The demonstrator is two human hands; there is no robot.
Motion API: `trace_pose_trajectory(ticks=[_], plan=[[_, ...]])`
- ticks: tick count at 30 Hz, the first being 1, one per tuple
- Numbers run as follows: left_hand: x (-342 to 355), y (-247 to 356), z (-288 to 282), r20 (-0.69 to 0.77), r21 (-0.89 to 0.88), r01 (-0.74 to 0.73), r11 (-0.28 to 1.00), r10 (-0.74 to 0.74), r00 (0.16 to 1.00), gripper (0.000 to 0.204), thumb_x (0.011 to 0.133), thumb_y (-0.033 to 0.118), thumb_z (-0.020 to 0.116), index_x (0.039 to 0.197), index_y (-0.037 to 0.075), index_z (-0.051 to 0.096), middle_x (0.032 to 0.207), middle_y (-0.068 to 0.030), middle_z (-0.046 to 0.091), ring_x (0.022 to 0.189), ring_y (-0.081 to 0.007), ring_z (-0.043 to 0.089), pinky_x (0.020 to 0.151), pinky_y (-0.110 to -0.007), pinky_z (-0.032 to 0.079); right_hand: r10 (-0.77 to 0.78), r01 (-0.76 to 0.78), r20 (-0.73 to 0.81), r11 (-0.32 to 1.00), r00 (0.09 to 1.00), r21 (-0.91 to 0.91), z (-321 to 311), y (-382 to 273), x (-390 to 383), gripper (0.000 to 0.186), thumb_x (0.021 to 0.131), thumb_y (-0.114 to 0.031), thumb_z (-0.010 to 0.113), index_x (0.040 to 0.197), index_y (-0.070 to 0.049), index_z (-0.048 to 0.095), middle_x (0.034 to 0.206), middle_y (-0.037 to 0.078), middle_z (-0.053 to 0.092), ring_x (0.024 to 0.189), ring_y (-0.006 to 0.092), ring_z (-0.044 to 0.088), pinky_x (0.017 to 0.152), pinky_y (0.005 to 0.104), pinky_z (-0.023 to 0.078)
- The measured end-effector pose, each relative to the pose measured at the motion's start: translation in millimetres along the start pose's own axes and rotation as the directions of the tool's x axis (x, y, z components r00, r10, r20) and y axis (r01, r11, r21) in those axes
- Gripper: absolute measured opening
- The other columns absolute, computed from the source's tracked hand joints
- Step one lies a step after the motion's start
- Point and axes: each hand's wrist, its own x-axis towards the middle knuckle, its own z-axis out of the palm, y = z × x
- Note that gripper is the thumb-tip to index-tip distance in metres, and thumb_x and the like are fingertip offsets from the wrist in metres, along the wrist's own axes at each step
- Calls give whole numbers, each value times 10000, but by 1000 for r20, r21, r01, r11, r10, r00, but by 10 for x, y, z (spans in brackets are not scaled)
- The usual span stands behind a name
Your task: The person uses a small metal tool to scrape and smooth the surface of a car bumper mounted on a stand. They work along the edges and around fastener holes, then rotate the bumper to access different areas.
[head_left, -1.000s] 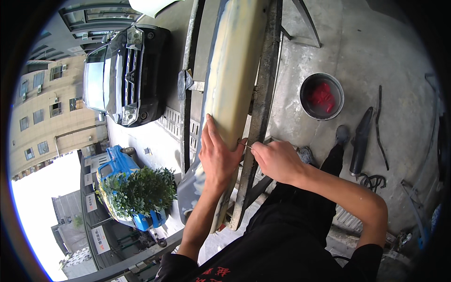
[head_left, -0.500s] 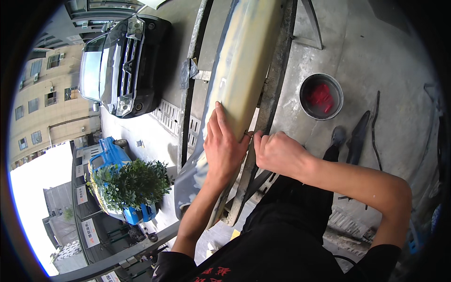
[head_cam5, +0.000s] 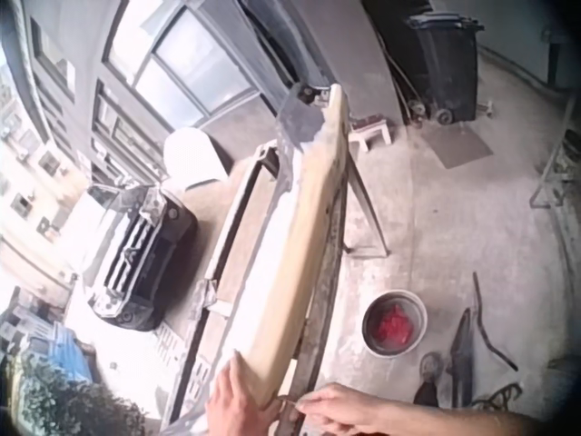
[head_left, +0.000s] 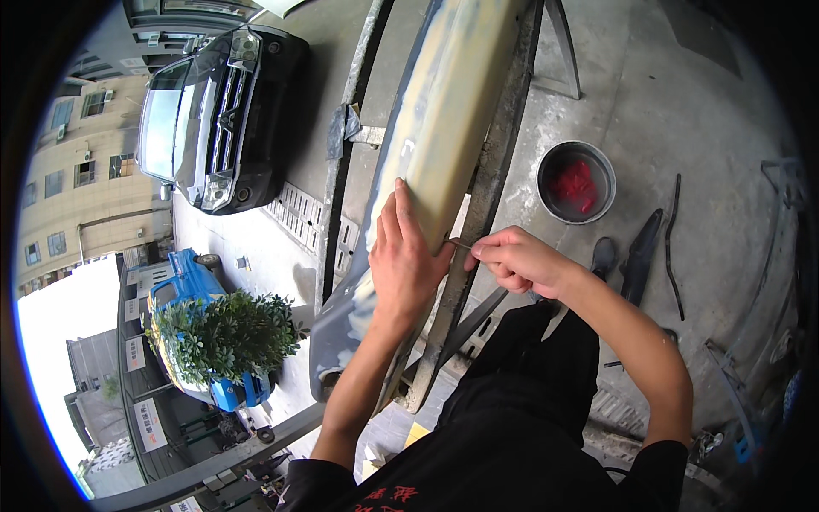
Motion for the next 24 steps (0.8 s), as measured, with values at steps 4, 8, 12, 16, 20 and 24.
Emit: trace_pose_trajectory(ticks=[4, 8, 12, 16, 20, 24], plan=[[4, -4, 19, -18, 7, -9, 1000, 9, 1000, 1101, 619, 236, 868, 1477, -14, 225, 1288, -228, 498, 1103, -388, 573, 843, -431, 531, -96, 74, -91, 972, 991, -224, 38, 55, 15, 210, 971, -157, 517, 903, 14, 616, 518, -10, 454, 349, 83, 306, 356, 272, 246], [8, 17, 58, -59, 37, -4, 999, 6, 998, 1112, 606, 253, 879, 1471, -21, 235, 1272, -232, 509, 1074, -381, 591, 832, -429, 537, -772, 268, -8, 231, 636, -935, 56, 393, 196, 149, 878, -89, 559, 974, -12, 643, 571, 89, 587, 380, 205, 511, 384, 336, 401], [-6, 30, 51, -65, 52, 18, 998, -14, 998, 1138, 592, 264, 887, 1473, -27, 228, 1274, -230, 508, 1076, -379, 590, 836, -429, 537, -815, -79, 115, -194, 568, -978, 268, 401, -38, 180, 827, -48, 557, 976, -19, 653, 598, 141, 609, 496, 294, 632, 428, 391, 476], [8, 83, -30, 29, 43, 31, 999, -32, 999, 1104, 616, 202, 868, 1470, -51, 216, 1324, -229, 469, 1168, -373, 521, 888, -430, 512, -774, 115, -32, 134, 633, -984, 235, 417, -6, 111, 873, -79, 556, 870, -5, 638, 592, 178, 570, 559, 322, 640, 497, 399, 476], [1, 58, -41, 38, 27, 12, 1000, -13, 999, 1113, 616, 207, 870, 1475, -44, 209, 1332, -226, 462, 1177, -371, 514, 890, -427, 513, -591, 232, -162, 532, 790, -814, 258, 194, -63, 159, 907, -118, 564, 822, 2, 623, 661, 223, 572, 645, 383, 626, 572, 438, 455], [4, 55, -6, 3, 26, 14, 1000, -14, 1000, 1098, 621, 209, 868, 1472, -41, 220, 1327, -224, 468, 1164, -372, 522, 891, -425, 512, -701, 173, -208, 431, 682, -886, 387, 266, -136, 178, 904, -149, 556, 784, -25, 602, 672, 204, 624, 671, 413, 628, 601, 490, 495]])
